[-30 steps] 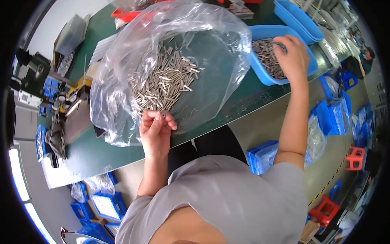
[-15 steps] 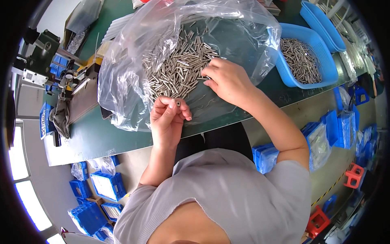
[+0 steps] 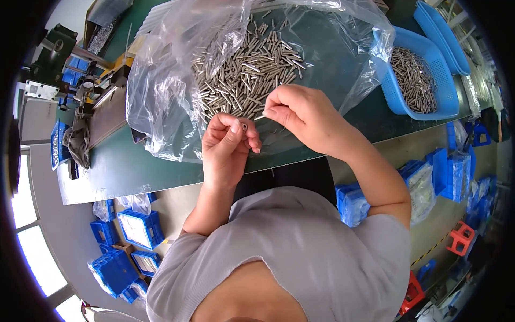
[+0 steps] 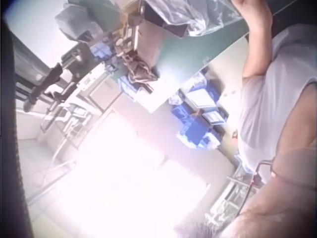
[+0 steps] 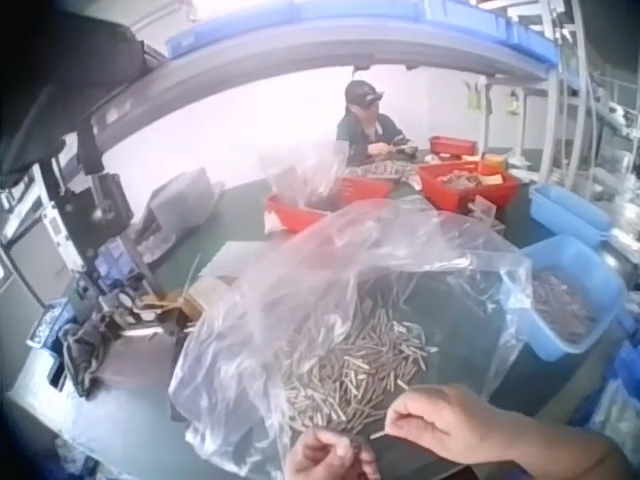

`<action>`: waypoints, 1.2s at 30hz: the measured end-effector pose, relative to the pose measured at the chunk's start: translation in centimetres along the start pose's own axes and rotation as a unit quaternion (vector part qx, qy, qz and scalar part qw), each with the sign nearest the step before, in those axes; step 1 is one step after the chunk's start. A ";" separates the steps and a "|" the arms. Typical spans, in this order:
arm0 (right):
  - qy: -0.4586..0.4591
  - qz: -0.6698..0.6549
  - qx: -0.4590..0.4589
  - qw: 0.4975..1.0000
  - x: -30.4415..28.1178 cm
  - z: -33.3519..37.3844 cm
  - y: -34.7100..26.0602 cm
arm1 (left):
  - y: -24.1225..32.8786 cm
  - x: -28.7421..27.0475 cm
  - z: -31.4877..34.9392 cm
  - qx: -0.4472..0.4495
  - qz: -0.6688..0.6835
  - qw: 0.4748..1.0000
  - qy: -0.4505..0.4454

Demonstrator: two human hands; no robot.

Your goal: Inspecting and sorting small metal pins from a large plastic bag on a manufacturing workbench.

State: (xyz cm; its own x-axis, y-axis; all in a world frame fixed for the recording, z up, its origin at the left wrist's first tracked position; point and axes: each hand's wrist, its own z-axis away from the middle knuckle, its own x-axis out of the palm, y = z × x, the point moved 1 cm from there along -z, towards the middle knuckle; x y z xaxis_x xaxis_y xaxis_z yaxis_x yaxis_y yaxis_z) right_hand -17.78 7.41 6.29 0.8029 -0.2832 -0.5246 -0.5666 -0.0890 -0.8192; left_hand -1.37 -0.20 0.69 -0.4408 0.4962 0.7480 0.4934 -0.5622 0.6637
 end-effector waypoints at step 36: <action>0.039 -0.360 0.198 0.911 -0.5 -1.8 2.4 | -0.2 -0.2 0.1 0.037 0.008 0.999 0.028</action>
State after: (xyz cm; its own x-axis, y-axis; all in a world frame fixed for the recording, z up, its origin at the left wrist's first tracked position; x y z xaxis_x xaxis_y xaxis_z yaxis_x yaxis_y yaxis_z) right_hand -19.89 5.61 5.00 0.9158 -0.3556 0.1866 0.2248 0.0687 -0.9720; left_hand -1.32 -0.15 0.45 -0.4723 0.4488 0.7586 0.5534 -0.5190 0.6515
